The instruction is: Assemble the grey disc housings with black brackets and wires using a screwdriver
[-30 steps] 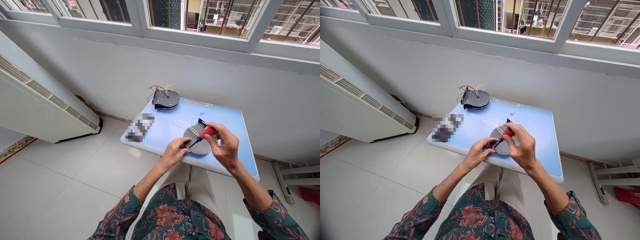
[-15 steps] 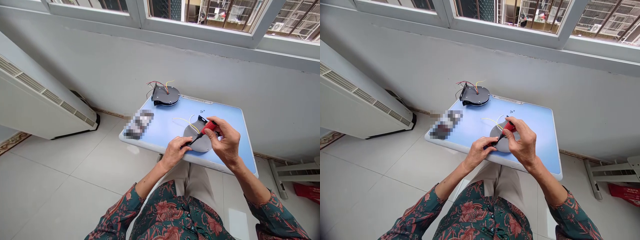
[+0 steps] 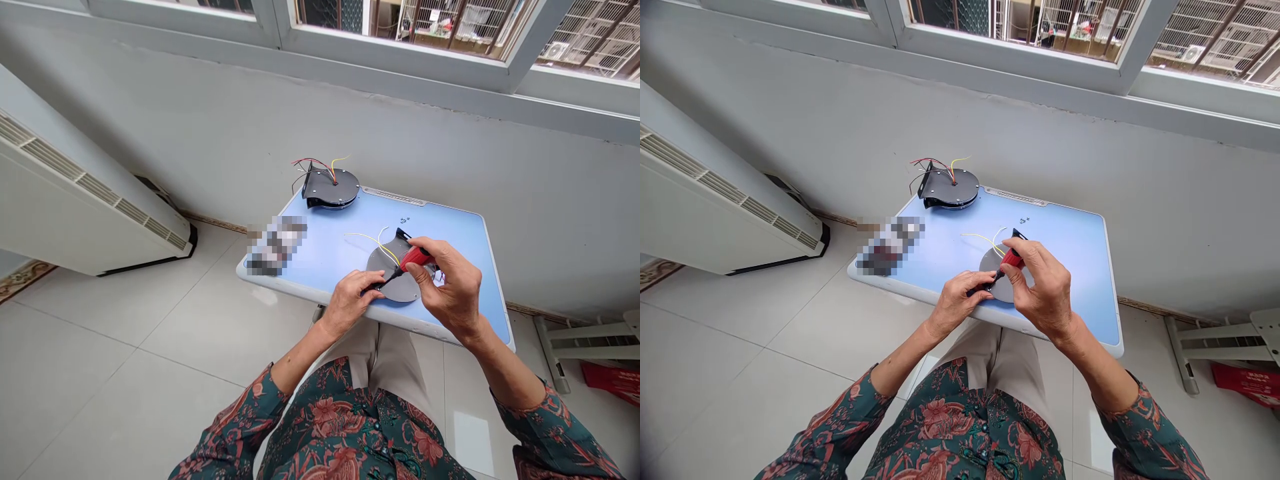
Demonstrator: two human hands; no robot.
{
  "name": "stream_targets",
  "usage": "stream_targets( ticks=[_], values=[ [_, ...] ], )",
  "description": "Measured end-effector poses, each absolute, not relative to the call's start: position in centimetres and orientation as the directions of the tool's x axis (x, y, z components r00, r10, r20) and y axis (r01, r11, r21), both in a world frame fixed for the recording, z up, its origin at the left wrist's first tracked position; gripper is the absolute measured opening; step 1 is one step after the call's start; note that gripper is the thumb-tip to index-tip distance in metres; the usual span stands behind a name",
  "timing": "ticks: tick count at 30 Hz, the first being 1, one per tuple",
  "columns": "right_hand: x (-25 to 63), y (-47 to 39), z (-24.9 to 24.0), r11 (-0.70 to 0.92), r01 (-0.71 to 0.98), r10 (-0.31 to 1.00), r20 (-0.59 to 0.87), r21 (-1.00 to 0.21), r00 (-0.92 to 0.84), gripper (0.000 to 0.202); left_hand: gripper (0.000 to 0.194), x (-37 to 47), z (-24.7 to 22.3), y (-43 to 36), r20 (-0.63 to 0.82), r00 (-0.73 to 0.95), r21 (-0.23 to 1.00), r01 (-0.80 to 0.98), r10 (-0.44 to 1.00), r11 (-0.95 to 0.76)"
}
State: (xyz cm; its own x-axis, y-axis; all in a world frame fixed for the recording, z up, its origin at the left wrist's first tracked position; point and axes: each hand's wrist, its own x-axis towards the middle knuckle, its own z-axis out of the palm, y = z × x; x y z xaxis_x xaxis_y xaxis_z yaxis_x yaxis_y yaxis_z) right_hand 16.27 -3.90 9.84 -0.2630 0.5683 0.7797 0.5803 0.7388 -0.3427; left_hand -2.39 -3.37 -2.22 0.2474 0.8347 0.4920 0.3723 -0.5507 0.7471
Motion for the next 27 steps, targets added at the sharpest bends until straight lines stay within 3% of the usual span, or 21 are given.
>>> stream_targets(
  ticks=[6,10,13,18,21,24,27],
  values=[
    [15.8,-3.4,10.8,0.816,0.514,0.512,0.746,-0.266,-0.426,0.036,0.025,-2.3,-2.1,-3.4,0.511,0.235,0.730,0.389,0.827,-0.562],
    [15.2,-2.0,11.8,0.807,0.472,0.583,0.605,-0.355,-0.542,0.042,0.027,-2.3,-2.0,-3.5,0.512,0.231,0.732,0.386,0.827,-0.561],
    [14.7,-1.4,11.7,0.748,0.508,0.662,0.536,-0.427,-0.524,0.039,0.030,-2.3,-2.2,-3.5,0.501,0.243,0.718,0.419,0.831,-0.556],
    [13.8,-1.5,10.3,0.734,0.570,0.640,0.655,-0.369,-0.401,0.027,0.045,-3.0,-2.1,-2.7,0.514,0.306,0.598,0.542,0.801,-0.590],
    [13.6,-1.5,9.7,0.722,0.580,0.648,0.660,-0.376,-0.380,0.031,0.052,-3.5,-1.7,-1.6,0.497,0.415,0.497,0.584,0.762,-0.642],
    [13.6,-1.2,9.4,0.668,0.580,0.714,0.621,-0.466,-0.324,0.038,0.045,-3.8,-1.4,-0.7,0.488,0.521,0.453,0.535,0.701,-0.713],
    [13.9,-0.7,9.4,0.646,0.482,0.758,0.573,-0.592,-0.313,0.030,0.038,-3.9,-1.6,-0.3,0.509,0.551,0.450,0.484,0.661,-0.750]
  ],
)
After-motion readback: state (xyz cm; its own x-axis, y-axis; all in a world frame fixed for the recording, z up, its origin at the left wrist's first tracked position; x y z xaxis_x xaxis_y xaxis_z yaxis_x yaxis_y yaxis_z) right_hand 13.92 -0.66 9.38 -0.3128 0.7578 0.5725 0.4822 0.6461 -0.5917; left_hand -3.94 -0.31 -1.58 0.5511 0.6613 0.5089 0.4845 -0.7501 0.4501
